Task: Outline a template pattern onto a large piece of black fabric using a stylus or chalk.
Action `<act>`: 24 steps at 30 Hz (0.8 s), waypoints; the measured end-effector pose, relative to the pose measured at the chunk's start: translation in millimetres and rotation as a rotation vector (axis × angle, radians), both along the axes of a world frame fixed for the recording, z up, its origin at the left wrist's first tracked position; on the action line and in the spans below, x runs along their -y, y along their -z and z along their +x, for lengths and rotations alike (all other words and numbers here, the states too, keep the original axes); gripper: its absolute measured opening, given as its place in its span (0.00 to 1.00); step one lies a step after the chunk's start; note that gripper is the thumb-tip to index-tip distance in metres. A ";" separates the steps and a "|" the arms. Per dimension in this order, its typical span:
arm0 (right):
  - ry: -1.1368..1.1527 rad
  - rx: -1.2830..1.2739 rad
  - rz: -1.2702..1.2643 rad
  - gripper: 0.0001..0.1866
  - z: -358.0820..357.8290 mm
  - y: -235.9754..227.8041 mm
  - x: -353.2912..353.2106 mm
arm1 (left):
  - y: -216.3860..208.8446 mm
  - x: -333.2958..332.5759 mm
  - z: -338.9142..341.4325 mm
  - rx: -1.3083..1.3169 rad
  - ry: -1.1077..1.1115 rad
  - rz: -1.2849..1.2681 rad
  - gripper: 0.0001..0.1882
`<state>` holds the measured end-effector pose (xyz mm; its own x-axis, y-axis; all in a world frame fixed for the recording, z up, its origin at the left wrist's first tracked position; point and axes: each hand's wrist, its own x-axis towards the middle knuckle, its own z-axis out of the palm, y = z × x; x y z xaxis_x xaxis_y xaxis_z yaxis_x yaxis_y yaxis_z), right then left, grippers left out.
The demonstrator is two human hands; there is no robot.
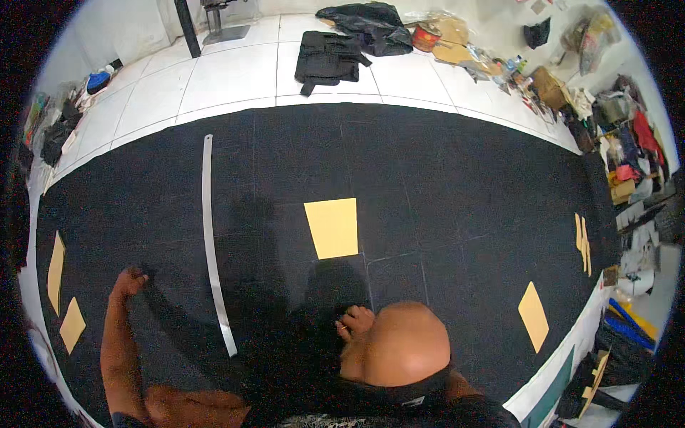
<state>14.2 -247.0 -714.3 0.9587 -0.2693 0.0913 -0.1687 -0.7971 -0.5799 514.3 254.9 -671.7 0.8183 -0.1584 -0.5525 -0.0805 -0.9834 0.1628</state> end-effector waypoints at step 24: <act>-0.039 -0.073 0.049 0.07 0.1 -1.0 5.1 | -18.6 -8.5 -7.8 0.019 -0.073 0.063 0.32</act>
